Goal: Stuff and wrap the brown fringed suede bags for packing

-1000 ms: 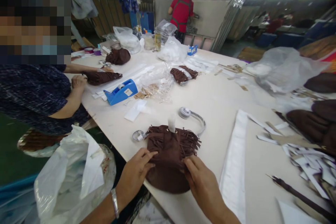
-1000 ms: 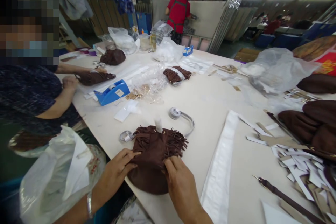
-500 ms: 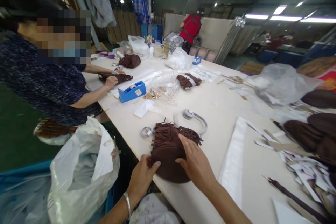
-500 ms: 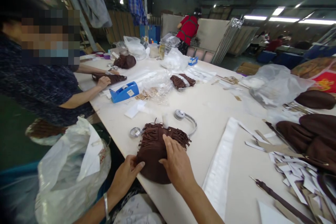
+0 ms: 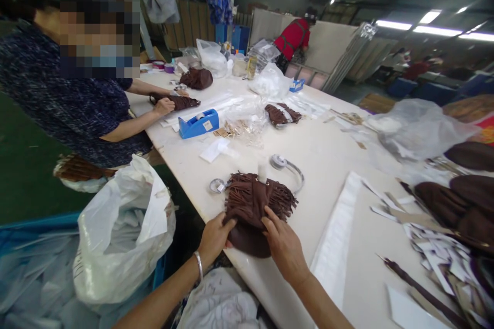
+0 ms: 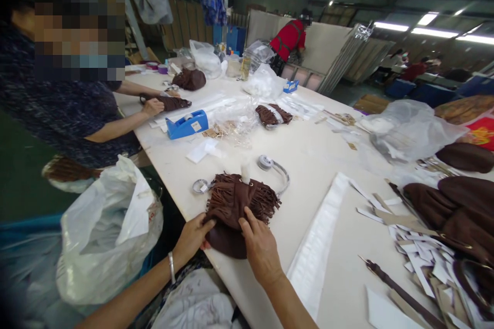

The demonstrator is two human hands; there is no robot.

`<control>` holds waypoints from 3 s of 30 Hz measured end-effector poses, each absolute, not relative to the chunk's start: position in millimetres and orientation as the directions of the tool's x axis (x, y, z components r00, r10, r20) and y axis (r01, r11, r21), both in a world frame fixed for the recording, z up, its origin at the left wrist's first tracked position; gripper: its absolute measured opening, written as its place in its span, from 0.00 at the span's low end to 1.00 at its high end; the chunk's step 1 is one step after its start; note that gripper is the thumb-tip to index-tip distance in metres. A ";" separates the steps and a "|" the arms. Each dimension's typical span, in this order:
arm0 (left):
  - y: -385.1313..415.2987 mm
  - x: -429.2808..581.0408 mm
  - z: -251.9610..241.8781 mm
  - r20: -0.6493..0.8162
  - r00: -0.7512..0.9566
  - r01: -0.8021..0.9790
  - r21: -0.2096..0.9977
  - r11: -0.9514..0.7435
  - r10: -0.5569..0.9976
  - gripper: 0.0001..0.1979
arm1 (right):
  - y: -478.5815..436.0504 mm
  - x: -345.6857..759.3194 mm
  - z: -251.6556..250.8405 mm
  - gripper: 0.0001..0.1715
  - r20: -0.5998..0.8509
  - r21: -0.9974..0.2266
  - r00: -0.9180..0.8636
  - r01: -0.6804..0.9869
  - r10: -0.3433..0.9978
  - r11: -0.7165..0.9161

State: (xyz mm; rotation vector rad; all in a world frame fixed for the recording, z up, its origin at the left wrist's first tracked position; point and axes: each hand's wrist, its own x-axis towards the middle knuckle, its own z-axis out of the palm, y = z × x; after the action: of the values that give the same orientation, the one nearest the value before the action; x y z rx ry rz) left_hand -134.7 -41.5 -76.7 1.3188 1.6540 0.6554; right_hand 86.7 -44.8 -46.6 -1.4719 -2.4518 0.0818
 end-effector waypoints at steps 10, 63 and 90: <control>-23.4 -144.0 -62.6 0.113 0.279 0.570 0.779 -0.259 0.954 0.13 | -56.3 102.1 -81.4 0.23 0.359 -0.059 -0.600 0.750 0.715 0.659; -95.9 -80.2 -82.3 -0.450 -0.048 -0.363 0.840 0.404 0.892 0.28 | -86.1 66.2 -61.8 0.38 0.213 -0.243 -0.571 0.755 0.793 0.609; -45.8 -146.9 -84.0 0.064 -0.101 0.448 0.894 -0.012 0.993 0.16 | 16.8 17.8 -92.3 0.21 0.417 -0.460 -0.357 0.711 0.836 0.532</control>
State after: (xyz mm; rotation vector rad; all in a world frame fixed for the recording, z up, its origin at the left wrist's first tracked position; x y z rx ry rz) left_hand -146.9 -45.8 -84.0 1.5197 1.6161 1.0686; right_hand 17.8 16.8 -92.3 -1.2479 -2.1564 0.2639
